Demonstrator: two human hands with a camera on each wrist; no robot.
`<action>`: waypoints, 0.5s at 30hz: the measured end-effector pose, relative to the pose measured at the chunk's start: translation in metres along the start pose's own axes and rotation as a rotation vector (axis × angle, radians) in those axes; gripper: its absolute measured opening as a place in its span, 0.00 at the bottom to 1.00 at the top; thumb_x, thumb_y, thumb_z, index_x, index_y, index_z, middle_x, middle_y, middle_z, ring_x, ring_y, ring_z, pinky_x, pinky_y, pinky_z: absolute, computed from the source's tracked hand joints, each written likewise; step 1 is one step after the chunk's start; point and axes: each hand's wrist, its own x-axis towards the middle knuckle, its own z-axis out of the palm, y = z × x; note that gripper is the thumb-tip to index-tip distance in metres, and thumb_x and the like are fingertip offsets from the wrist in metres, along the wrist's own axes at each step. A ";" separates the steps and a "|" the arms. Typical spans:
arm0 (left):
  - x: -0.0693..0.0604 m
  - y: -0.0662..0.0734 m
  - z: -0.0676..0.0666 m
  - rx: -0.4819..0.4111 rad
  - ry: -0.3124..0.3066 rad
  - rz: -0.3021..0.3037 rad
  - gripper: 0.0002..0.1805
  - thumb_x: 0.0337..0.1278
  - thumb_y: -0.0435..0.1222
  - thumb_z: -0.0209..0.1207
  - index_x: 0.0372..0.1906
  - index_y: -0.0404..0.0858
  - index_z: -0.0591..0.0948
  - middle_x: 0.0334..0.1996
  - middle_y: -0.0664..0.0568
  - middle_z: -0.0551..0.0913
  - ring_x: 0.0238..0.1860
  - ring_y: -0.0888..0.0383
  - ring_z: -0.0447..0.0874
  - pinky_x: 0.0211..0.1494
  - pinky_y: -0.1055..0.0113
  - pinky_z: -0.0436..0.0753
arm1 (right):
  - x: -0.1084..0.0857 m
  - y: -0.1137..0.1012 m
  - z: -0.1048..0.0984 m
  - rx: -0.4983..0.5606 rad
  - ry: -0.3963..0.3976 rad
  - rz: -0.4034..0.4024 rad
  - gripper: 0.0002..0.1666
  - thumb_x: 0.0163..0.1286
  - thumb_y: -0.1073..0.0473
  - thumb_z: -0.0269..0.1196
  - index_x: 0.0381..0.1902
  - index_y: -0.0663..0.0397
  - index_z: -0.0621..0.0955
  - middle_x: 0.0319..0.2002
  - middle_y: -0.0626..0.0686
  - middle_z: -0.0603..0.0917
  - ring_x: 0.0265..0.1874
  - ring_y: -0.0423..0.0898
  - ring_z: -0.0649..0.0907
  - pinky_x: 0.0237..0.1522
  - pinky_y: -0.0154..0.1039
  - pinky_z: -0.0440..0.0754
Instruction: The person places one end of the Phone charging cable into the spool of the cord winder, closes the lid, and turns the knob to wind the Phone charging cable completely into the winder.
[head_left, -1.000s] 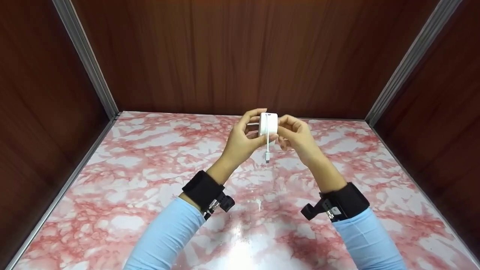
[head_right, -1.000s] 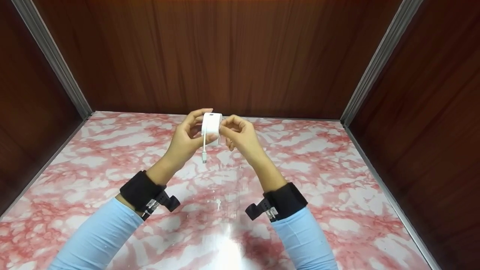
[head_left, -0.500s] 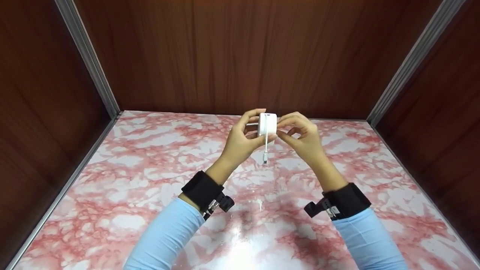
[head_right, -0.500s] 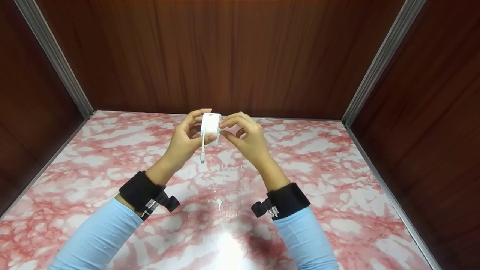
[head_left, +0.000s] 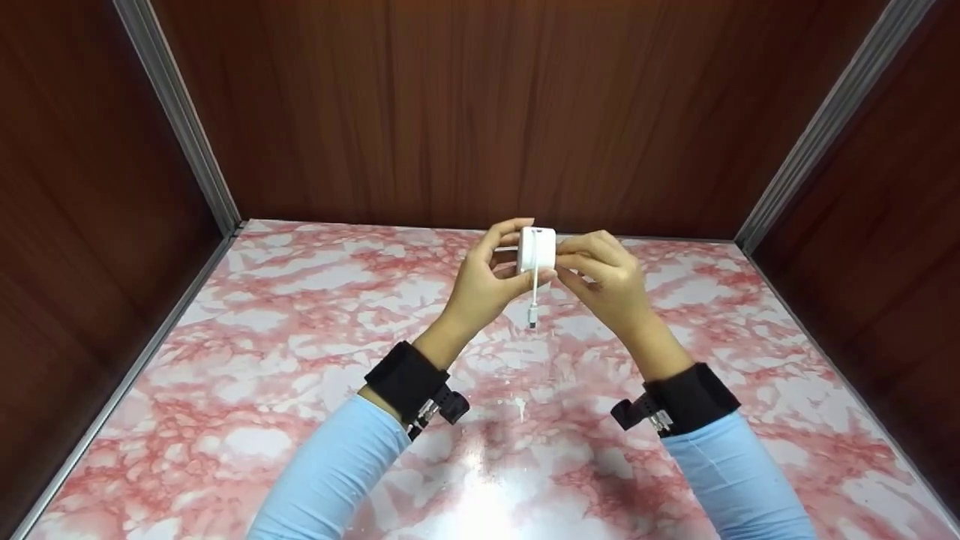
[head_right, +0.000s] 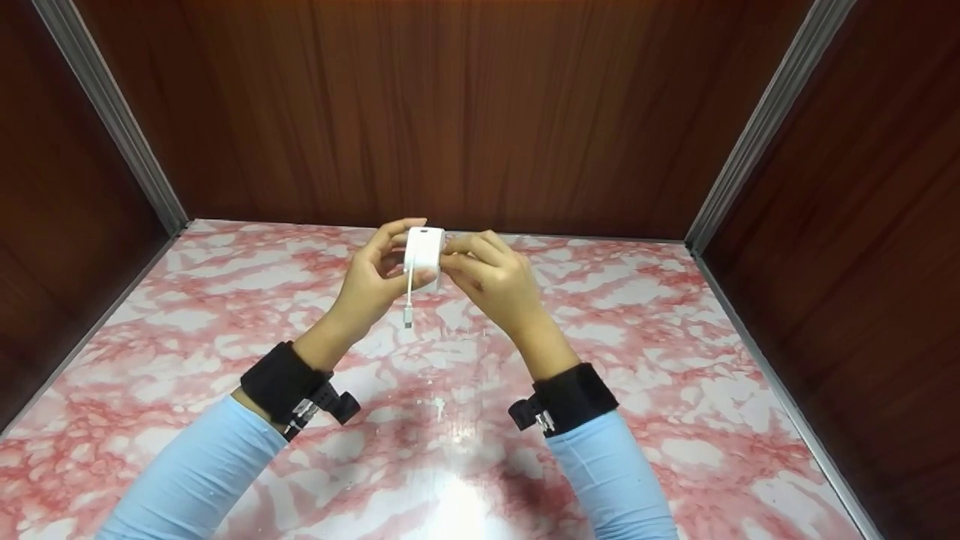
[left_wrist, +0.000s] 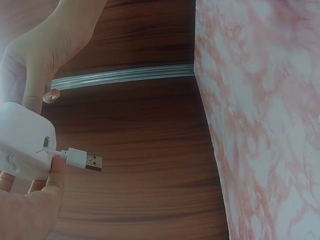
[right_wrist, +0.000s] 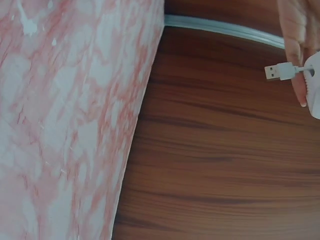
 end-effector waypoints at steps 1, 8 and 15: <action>0.000 0.000 0.000 0.000 0.001 -0.002 0.35 0.47 0.32 0.72 0.64 0.40 0.71 0.54 0.41 0.74 0.49 0.51 0.80 0.57 0.60 0.81 | 0.000 0.000 0.000 -0.016 0.006 -0.018 0.06 0.63 0.66 0.67 0.27 0.64 0.86 0.34 0.56 0.85 0.34 0.51 0.80 0.44 0.25 0.77; 0.000 0.001 0.001 0.012 -0.001 -0.005 0.36 0.47 0.33 0.72 0.64 0.41 0.71 0.54 0.41 0.74 0.50 0.51 0.80 0.57 0.63 0.81 | -0.001 0.003 -0.003 0.051 -0.046 0.049 0.02 0.58 0.71 0.69 0.29 0.62 0.86 0.34 0.56 0.86 0.30 0.49 0.82 0.38 0.23 0.77; 0.000 0.000 0.002 0.007 -0.007 -0.005 0.35 0.48 0.32 0.71 0.64 0.39 0.71 0.54 0.40 0.75 0.51 0.48 0.80 0.55 0.64 0.82 | 0.001 0.000 -0.006 0.375 -0.139 0.437 0.04 0.58 0.73 0.67 0.33 0.68 0.83 0.33 0.51 0.83 0.23 0.40 0.80 0.22 0.26 0.77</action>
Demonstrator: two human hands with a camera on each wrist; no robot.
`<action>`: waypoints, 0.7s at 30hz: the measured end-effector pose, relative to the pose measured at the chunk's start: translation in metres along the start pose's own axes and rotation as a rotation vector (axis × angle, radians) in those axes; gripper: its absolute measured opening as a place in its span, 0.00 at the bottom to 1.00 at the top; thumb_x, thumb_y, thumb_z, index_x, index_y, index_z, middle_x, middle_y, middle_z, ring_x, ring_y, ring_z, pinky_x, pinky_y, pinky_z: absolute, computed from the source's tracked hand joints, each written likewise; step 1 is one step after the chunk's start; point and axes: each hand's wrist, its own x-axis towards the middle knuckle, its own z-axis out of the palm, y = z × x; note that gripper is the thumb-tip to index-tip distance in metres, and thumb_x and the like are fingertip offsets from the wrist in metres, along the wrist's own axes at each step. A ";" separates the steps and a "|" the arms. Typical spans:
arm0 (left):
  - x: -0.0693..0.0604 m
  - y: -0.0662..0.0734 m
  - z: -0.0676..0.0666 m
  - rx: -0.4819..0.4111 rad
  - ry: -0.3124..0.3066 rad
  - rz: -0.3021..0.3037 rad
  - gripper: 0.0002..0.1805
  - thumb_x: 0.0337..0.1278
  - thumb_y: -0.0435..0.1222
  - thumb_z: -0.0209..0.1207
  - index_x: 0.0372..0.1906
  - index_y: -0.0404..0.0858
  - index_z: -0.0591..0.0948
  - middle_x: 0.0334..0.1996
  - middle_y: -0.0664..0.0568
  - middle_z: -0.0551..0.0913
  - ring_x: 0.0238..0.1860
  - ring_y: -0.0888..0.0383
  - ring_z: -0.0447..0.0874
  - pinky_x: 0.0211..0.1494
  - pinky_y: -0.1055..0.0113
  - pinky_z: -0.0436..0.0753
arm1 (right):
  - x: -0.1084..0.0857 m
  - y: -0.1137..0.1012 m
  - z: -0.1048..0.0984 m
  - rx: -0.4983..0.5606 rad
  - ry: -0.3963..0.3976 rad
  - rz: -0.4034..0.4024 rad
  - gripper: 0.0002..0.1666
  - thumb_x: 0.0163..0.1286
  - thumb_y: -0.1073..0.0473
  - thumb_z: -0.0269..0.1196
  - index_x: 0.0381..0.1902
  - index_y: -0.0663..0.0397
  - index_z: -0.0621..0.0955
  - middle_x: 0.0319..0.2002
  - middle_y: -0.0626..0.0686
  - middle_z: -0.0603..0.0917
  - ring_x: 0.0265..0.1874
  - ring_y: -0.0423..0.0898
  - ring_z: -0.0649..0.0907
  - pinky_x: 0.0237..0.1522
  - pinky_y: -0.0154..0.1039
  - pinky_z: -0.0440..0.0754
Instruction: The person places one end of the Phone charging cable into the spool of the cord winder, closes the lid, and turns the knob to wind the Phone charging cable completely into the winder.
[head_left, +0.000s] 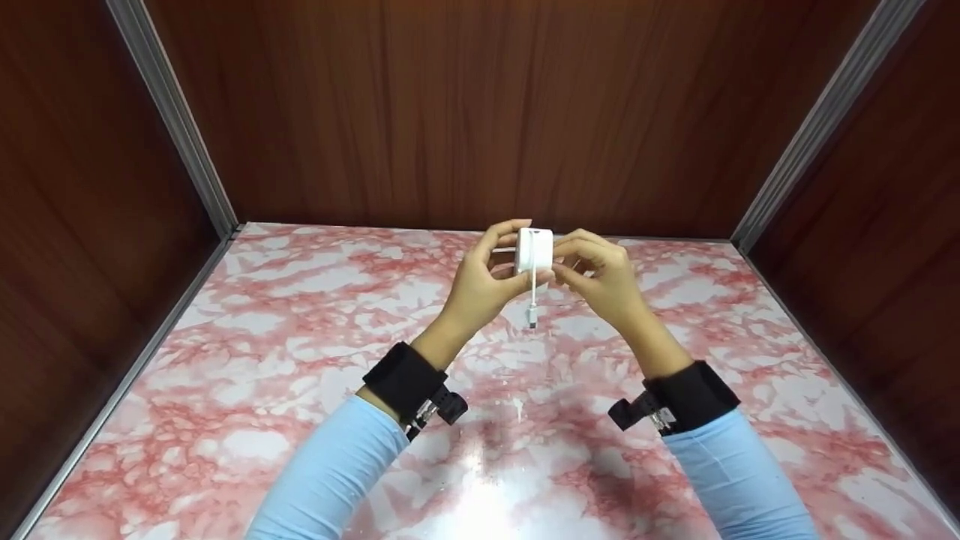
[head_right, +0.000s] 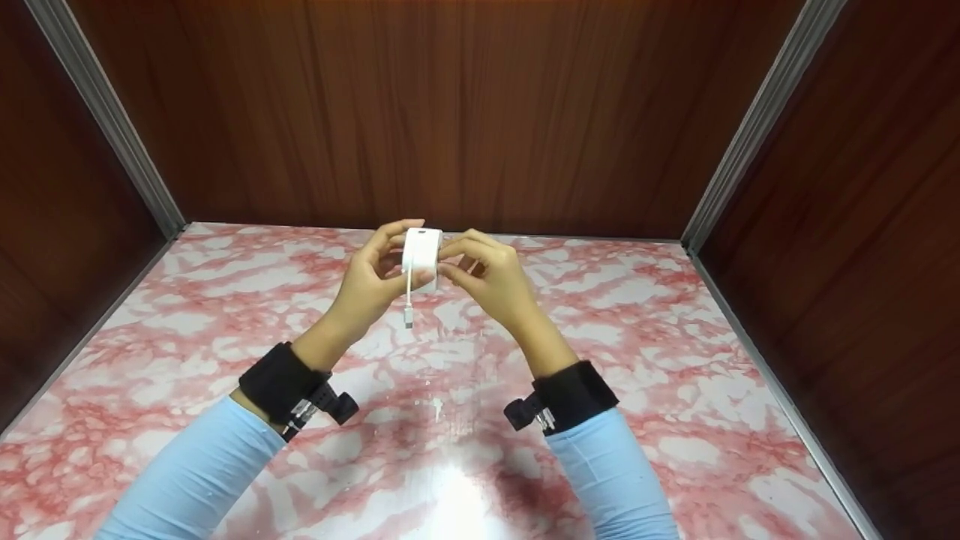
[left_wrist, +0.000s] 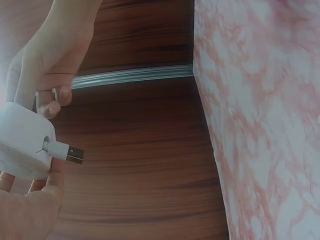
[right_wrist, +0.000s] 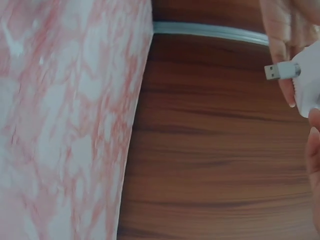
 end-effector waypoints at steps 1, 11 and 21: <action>0.000 0.000 0.000 0.006 -0.001 0.001 0.35 0.49 0.32 0.71 0.64 0.39 0.71 0.55 0.40 0.75 0.51 0.48 0.80 0.55 0.64 0.82 | 0.000 -0.001 0.000 0.064 -0.006 0.060 0.05 0.60 0.71 0.67 0.33 0.70 0.82 0.30 0.50 0.82 0.21 0.38 0.79 0.20 0.26 0.76; 0.001 -0.001 -0.002 0.020 0.013 0.022 0.35 0.49 0.33 0.71 0.64 0.38 0.71 0.54 0.39 0.75 0.51 0.48 0.81 0.57 0.62 0.81 | 0.006 -0.015 0.009 0.472 0.052 0.608 0.07 0.66 0.69 0.60 0.29 0.53 0.80 0.19 0.47 0.75 0.15 0.38 0.70 0.18 0.27 0.69; -0.001 -0.001 -0.003 0.012 0.021 0.025 0.35 0.47 0.31 0.71 0.63 0.37 0.71 0.54 0.39 0.75 0.50 0.50 0.82 0.56 0.64 0.82 | 0.006 -0.016 0.012 0.579 0.035 0.663 0.09 0.67 0.70 0.57 0.30 0.51 0.79 0.18 0.46 0.74 0.14 0.36 0.70 0.17 0.28 0.67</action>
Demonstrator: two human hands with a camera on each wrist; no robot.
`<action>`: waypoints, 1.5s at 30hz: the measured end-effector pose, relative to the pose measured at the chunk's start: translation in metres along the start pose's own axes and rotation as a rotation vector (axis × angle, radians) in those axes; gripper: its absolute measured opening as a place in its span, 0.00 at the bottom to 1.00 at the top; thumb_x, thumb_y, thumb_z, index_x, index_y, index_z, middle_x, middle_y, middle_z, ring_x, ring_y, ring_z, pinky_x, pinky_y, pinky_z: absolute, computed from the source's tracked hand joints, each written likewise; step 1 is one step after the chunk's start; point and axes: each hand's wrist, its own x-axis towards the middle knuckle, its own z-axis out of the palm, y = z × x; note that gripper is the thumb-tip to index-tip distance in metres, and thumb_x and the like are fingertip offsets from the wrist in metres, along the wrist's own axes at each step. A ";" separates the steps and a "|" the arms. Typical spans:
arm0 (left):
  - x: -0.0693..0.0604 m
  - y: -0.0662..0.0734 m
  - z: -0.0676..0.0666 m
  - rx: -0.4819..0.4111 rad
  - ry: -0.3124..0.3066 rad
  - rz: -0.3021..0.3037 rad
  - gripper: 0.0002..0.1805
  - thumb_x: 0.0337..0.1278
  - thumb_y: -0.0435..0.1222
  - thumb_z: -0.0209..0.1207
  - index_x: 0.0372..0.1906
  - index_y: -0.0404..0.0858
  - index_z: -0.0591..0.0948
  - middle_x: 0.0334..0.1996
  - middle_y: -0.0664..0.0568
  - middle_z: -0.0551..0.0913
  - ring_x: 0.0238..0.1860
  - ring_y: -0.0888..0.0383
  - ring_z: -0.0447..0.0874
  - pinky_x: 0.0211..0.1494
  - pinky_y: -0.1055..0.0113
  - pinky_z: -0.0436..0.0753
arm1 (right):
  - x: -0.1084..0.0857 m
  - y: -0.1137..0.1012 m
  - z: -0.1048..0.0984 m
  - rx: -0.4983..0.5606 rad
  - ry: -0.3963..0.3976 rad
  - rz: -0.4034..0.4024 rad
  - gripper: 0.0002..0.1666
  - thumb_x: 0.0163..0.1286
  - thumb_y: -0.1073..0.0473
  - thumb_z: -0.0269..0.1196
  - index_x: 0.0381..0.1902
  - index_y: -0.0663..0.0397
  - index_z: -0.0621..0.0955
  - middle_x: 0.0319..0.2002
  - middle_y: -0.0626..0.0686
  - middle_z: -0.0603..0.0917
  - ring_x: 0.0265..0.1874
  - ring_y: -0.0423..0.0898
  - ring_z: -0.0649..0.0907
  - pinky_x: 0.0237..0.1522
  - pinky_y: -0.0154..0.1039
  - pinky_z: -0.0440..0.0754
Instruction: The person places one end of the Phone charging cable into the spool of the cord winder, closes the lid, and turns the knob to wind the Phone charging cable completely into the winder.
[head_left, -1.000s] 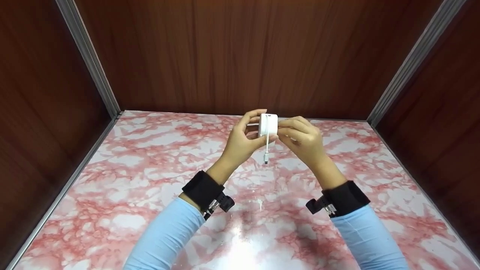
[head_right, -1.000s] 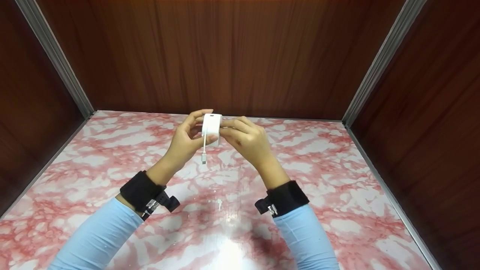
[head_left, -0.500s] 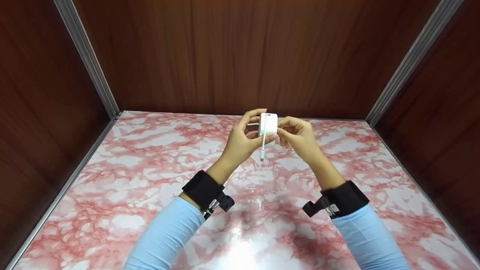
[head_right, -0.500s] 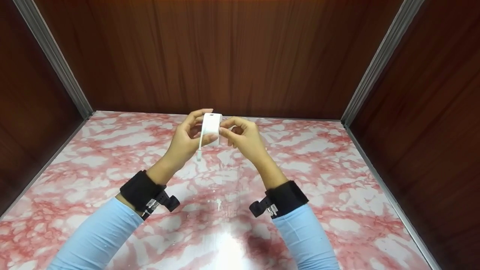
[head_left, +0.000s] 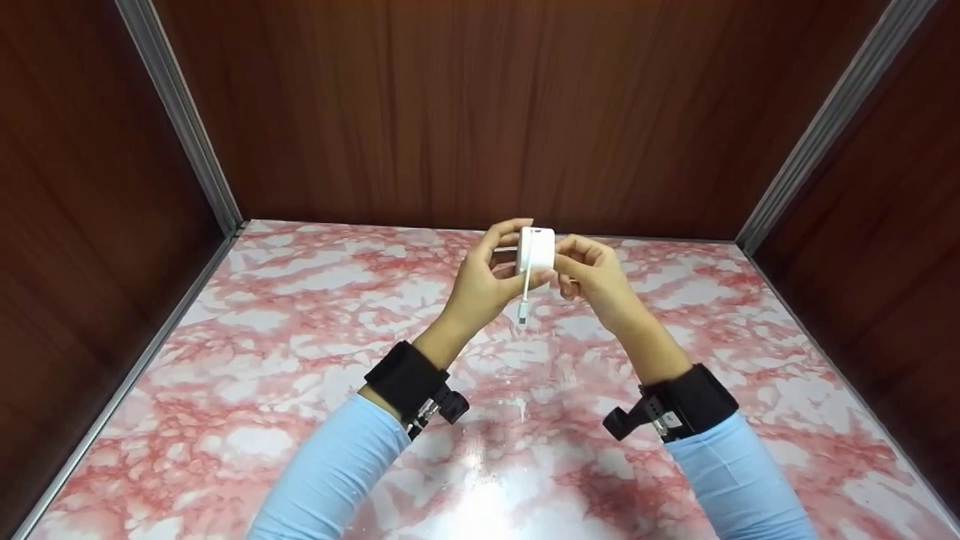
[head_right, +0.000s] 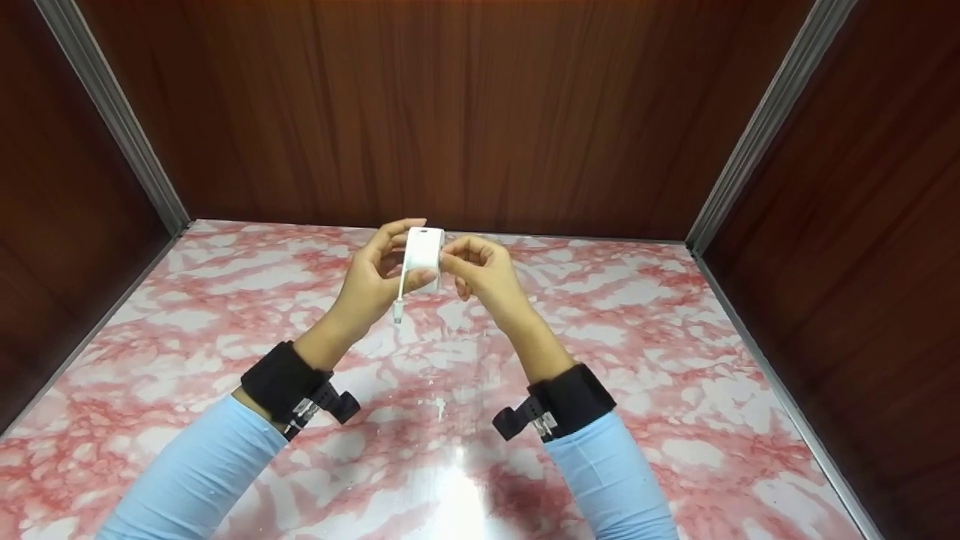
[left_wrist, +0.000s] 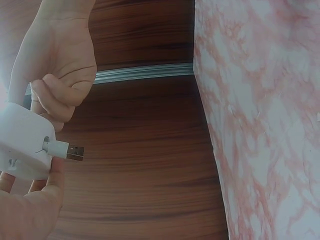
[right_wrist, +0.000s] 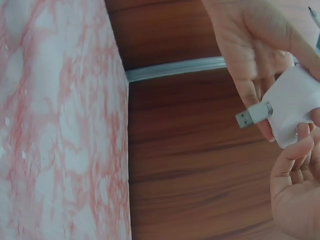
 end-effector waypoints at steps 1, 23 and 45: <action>0.000 0.000 0.000 -0.001 0.000 -0.001 0.35 0.47 0.31 0.71 0.63 0.37 0.71 0.54 0.39 0.75 0.50 0.50 0.81 0.55 0.65 0.82 | 0.000 0.001 -0.002 -0.011 -0.015 -0.022 0.10 0.66 0.71 0.58 0.31 0.51 0.79 0.20 0.46 0.75 0.15 0.36 0.71 0.17 0.27 0.68; -0.007 0.020 0.000 -0.007 -0.016 -0.044 0.34 0.50 0.29 0.69 0.64 0.34 0.70 0.54 0.38 0.74 0.51 0.48 0.80 0.57 0.64 0.81 | 0.006 0.012 -0.011 -0.679 0.100 -0.888 0.10 0.50 0.78 0.70 0.29 0.62 0.86 0.34 0.56 0.85 0.34 0.36 0.78 0.27 0.22 0.72; -0.001 -0.001 -0.001 -0.011 -0.015 -0.013 0.34 0.49 0.32 0.71 0.63 0.40 0.71 0.54 0.41 0.76 0.50 0.49 0.82 0.55 0.65 0.82 | 0.001 0.011 -0.003 -0.195 -0.009 -0.367 0.04 0.68 0.67 0.60 0.32 0.63 0.77 0.19 0.46 0.75 0.15 0.36 0.71 0.15 0.27 0.69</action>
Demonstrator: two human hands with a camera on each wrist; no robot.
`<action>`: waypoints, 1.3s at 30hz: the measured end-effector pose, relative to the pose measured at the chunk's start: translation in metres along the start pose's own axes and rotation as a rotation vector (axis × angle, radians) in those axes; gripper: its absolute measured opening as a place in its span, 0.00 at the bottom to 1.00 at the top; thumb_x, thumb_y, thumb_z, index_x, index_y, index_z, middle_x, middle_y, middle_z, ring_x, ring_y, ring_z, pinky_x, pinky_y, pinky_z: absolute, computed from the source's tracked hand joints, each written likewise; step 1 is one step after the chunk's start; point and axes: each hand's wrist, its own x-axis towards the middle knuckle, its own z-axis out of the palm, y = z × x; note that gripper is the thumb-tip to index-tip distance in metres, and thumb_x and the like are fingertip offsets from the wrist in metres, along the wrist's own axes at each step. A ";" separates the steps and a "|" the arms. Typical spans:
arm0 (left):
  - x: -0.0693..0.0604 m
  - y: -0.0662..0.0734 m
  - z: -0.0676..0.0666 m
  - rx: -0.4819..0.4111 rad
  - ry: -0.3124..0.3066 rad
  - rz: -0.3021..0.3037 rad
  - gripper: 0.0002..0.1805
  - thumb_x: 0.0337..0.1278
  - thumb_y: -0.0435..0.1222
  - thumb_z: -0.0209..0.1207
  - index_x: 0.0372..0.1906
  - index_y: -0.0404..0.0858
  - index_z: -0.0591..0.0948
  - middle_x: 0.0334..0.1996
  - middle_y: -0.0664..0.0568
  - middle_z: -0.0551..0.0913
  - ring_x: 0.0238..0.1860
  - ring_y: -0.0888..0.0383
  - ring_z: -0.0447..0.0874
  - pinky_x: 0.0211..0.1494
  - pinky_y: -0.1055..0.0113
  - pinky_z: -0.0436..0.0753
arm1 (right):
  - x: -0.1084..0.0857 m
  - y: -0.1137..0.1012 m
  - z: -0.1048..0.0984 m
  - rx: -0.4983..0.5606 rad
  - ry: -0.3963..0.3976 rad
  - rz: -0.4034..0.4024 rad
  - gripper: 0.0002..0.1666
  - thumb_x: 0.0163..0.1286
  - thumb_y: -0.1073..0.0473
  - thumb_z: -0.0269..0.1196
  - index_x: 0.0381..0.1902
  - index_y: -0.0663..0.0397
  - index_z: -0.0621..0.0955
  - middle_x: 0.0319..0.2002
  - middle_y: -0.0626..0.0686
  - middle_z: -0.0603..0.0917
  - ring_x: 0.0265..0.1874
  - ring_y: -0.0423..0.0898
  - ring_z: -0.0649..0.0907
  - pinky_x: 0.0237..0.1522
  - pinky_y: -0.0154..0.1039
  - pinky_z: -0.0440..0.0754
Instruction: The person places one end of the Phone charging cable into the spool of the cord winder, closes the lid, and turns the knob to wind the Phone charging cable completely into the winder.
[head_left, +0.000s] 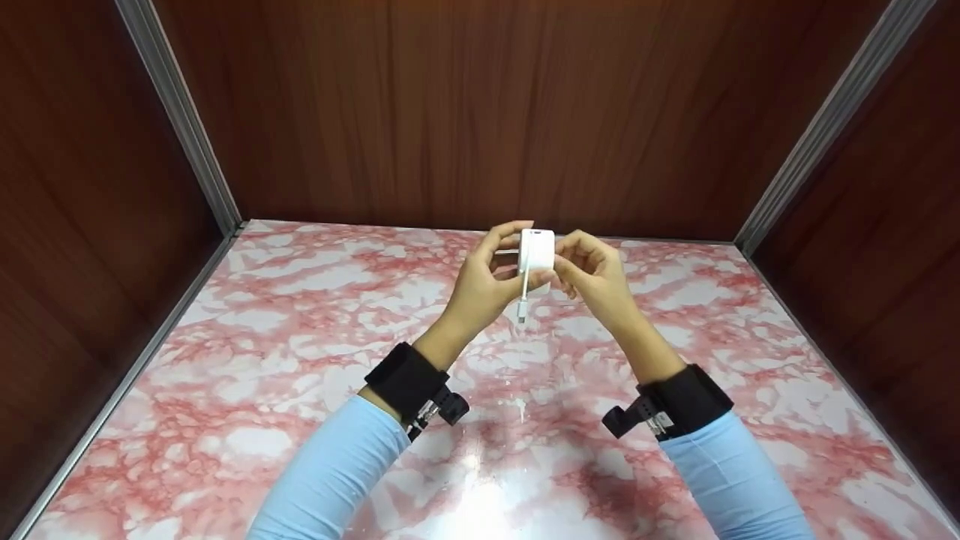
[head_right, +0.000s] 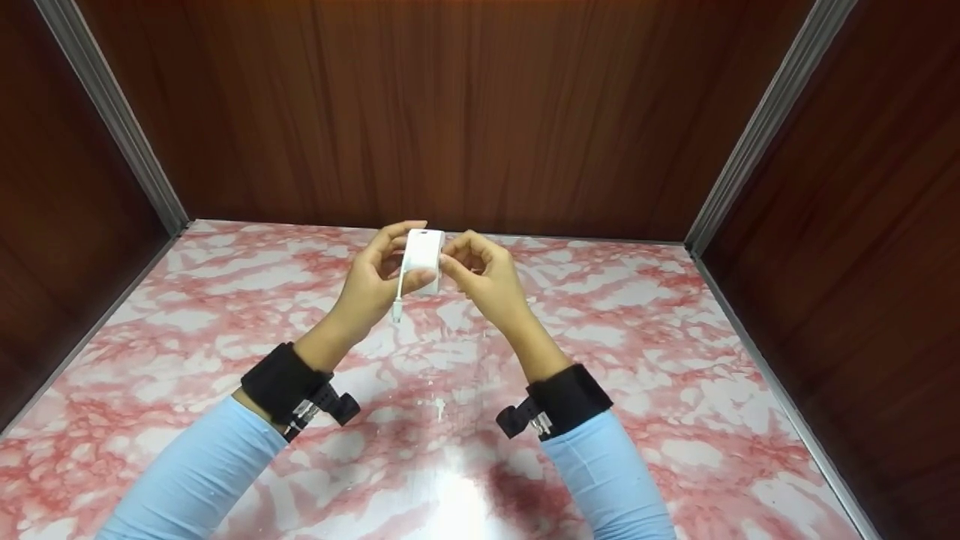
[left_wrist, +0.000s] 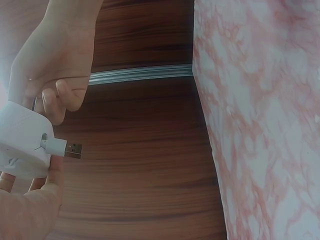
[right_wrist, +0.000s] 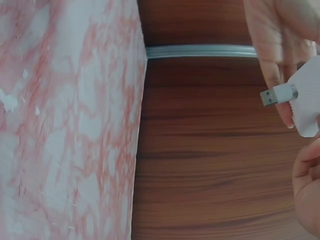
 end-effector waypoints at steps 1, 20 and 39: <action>0.000 0.000 0.000 0.001 -0.001 0.004 0.34 0.49 0.32 0.71 0.63 0.39 0.71 0.53 0.41 0.75 0.50 0.50 0.82 0.55 0.65 0.82 | 0.000 0.000 0.000 0.031 0.001 -0.003 0.05 0.69 0.67 0.58 0.32 0.64 0.76 0.19 0.46 0.74 0.15 0.37 0.71 0.15 0.28 0.68; 0.000 -0.003 0.000 -0.009 0.007 -0.016 0.35 0.49 0.32 0.71 0.64 0.38 0.71 0.54 0.39 0.75 0.49 0.50 0.82 0.55 0.64 0.82 | 0.000 -0.019 -0.004 0.069 -0.035 0.367 0.10 0.73 0.64 0.53 0.35 0.52 0.81 0.20 0.47 0.77 0.18 0.38 0.75 0.17 0.27 0.72; -0.003 -0.003 -0.003 0.010 0.013 -0.036 0.35 0.50 0.33 0.70 0.64 0.39 0.70 0.55 0.40 0.75 0.51 0.49 0.81 0.55 0.64 0.82 | 0.000 -0.017 0.001 0.001 0.039 0.425 0.03 0.68 0.66 0.59 0.35 0.54 0.79 0.27 0.46 0.79 0.22 0.37 0.74 0.20 0.26 0.72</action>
